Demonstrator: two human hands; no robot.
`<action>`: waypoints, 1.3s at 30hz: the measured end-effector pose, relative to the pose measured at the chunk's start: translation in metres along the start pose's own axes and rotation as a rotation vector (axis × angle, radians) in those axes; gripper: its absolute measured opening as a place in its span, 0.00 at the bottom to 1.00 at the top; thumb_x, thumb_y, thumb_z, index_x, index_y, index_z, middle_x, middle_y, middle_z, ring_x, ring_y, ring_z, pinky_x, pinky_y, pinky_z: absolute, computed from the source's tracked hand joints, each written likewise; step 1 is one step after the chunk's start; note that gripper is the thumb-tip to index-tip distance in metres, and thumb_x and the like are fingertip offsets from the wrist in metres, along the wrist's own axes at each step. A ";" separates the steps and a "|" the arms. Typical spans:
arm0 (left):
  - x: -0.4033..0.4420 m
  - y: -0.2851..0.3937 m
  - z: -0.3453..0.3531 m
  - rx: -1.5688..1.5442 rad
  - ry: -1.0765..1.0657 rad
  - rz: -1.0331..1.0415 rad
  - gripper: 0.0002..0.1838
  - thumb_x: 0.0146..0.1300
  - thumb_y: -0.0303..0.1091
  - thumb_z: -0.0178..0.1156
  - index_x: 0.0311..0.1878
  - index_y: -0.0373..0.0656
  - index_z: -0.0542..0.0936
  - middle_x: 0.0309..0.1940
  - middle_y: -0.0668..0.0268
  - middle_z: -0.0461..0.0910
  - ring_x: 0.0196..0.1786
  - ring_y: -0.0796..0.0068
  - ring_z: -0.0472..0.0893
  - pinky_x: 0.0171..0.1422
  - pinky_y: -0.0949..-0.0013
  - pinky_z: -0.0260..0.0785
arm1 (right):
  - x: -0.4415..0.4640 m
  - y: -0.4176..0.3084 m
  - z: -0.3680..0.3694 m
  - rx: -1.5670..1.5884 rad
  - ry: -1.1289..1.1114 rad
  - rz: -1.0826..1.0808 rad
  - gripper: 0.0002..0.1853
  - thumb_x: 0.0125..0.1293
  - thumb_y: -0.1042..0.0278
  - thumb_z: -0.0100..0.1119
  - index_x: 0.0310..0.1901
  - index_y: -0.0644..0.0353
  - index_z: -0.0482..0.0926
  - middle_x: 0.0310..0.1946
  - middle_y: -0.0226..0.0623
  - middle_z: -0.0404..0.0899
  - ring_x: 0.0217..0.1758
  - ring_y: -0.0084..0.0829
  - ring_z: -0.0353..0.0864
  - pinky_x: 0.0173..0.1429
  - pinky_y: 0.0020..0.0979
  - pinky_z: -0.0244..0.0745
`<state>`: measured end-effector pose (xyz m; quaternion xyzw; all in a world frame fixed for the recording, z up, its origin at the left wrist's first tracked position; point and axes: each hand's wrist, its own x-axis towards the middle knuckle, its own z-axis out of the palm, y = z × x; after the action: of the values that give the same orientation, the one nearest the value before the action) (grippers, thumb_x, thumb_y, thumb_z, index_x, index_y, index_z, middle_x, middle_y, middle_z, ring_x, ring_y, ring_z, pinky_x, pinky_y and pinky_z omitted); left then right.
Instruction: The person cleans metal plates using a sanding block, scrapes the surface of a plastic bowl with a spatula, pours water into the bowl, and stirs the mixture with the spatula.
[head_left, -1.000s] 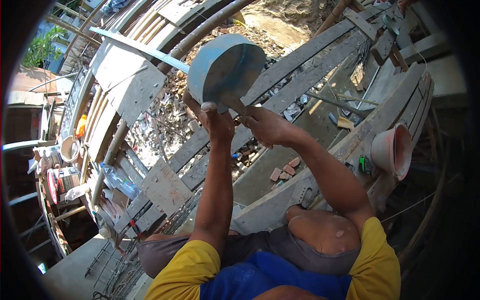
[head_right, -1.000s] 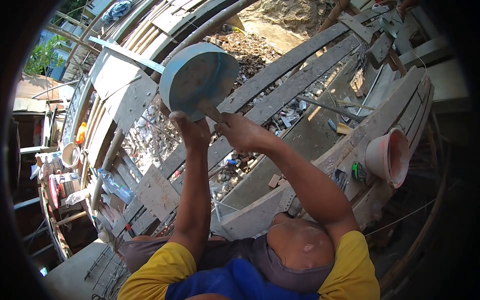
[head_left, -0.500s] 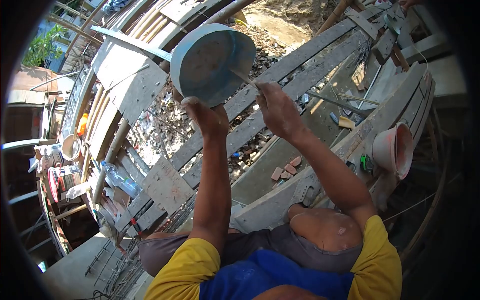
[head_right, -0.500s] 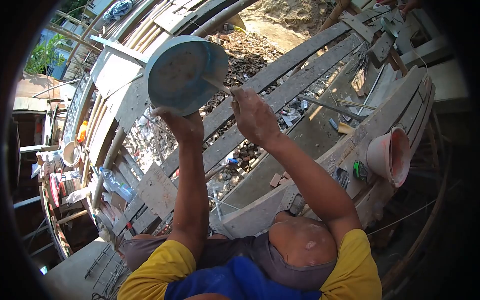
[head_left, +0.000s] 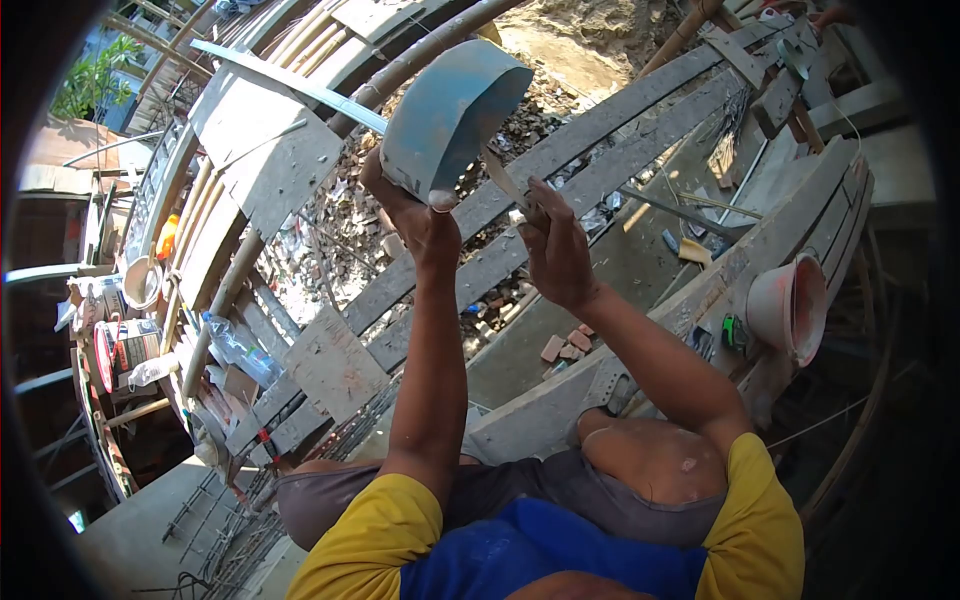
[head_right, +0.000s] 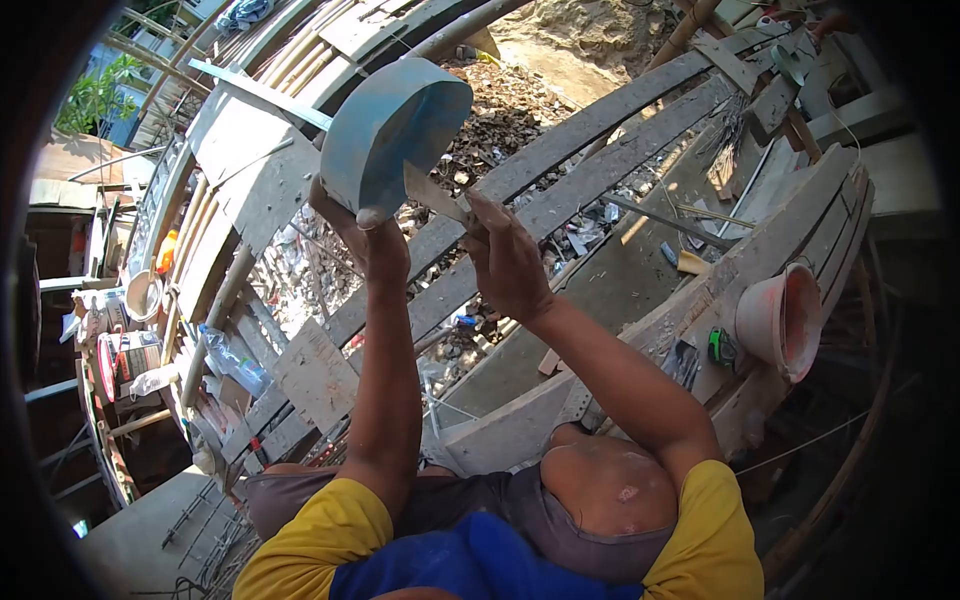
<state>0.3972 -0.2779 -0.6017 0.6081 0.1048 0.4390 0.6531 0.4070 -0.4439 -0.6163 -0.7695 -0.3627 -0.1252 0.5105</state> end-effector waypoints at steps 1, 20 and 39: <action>-0.004 0.000 0.002 0.032 -0.053 -0.012 0.65 0.41 0.86 0.59 0.69 0.42 0.55 0.58 0.60 0.61 0.63 0.66 0.63 0.68 0.57 0.58 | 0.000 -0.002 0.002 0.073 0.031 -0.003 0.26 0.69 0.76 0.53 0.68 0.61 0.62 0.42 0.52 0.78 0.45 0.54 0.79 0.51 0.51 0.73; 0.000 0.004 -0.001 -0.097 -0.061 -0.068 0.63 0.40 0.81 0.67 0.68 0.42 0.58 0.57 0.57 0.66 0.63 0.63 0.69 0.68 0.56 0.63 | 0.013 -0.011 -0.020 -0.048 -0.197 0.220 0.14 0.72 0.69 0.54 0.55 0.59 0.66 0.32 0.48 0.78 0.36 0.55 0.80 0.40 0.52 0.71; 0.015 0.008 -0.012 -0.517 0.007 -0.507 0.38 0.72 0.67 0.40 0.76 0.53 0.56 0.72 0.64 0.63 0.73 0.62 0.64 0.75 0.53 0.62 | 0.019 0.010 -0.011 0.291 0.212 0.515 0.08 0.73 0.71 0.56 0.43 0.59 0.66 0.25 0.21 0.57 0.27 0.16 0.56 0.30 0.25 0.60</action>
<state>0.3945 -0.2604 -0.5917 0.3762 0.1399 0.2771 0.8730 0.4292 -0.4475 -0.6080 -0.7376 -0.1146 -0.0180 0.6652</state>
